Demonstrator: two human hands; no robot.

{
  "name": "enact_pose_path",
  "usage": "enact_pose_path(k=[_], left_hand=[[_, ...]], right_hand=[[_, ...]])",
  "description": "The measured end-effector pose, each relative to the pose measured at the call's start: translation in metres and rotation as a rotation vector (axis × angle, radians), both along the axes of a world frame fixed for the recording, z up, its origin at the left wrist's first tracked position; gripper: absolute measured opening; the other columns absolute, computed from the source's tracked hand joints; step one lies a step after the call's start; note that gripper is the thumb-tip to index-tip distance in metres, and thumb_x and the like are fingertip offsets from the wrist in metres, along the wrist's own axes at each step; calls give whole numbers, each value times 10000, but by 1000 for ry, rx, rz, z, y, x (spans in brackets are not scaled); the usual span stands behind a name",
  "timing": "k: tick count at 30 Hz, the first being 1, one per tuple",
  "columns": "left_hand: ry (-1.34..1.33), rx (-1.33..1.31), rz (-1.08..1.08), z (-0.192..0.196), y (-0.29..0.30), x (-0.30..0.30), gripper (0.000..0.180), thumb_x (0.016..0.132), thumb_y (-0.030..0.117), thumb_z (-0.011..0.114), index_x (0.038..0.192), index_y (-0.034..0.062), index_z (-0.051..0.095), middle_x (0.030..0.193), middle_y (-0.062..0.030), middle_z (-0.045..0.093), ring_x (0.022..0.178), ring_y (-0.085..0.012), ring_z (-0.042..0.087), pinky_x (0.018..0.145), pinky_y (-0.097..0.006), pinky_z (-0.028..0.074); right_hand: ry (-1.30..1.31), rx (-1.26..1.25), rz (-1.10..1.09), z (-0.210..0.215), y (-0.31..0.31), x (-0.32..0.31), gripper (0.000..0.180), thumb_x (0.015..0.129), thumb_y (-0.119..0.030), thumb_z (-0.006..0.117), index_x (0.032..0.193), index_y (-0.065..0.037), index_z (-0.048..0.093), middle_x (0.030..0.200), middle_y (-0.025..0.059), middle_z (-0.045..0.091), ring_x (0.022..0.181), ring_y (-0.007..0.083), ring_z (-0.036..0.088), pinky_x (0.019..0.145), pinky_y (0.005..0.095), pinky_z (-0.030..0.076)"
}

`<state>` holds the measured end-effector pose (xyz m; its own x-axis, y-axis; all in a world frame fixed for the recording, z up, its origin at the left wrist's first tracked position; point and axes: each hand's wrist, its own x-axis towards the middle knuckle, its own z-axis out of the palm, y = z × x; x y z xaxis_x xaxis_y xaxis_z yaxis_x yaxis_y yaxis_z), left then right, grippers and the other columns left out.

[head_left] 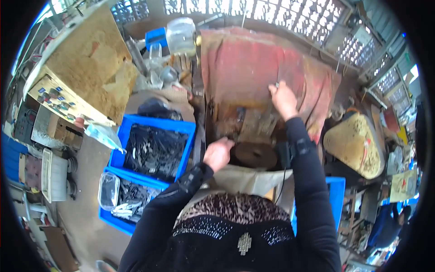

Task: The person picks up metal pieces from a blue bin, places them into a grinding machine, and moves a lever. After grinding, the person dips the pieces into a container of liquid and places them into a separate blue bin.

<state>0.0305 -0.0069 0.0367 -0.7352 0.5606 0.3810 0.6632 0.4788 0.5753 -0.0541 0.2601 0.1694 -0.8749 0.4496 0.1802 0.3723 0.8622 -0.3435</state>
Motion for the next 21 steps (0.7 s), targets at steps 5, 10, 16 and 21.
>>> enact_pose_path(k=[5,10,16,21], left_hand=[[-23,125,-12,-5,5,-10,286,745,-78,522,963,27,675,857,-166,611,827,-379,617,732,-431,516],[-49,260,72,-4,1,-14,323,748,-101,508,996,19,678,904,-167,650,866,-356,639,769,-399,526],[144,-10,15,13,35,-38,276,773,-61,538,989,33,681,889,-166,645,857,-330,646,749,-396,522],[201,-244,-173,-67,53,-76,105,774,-18,561,844,31,621,786,-134,592,780,-286,614,661,-381,481]], right_hand=[[112,-57,134,-6,24,13,384,897,-411,591,1019,-47,575,961,242,668,956,426,632,804,498,495],[138,-259,298,4,2,91,249,896,-250,666,912,-20,572,795,148,637,680,278,608,638,352,470],[284,-288,551,-26,-22,213,135,848,-153,693,933,-66,636,735,107,627,602,215,606,557,313,464],[271,-80,628,-56,-38,279,137,798,-139,713,920,-109,658,716,74,625,605,249,616,537,344,476]])
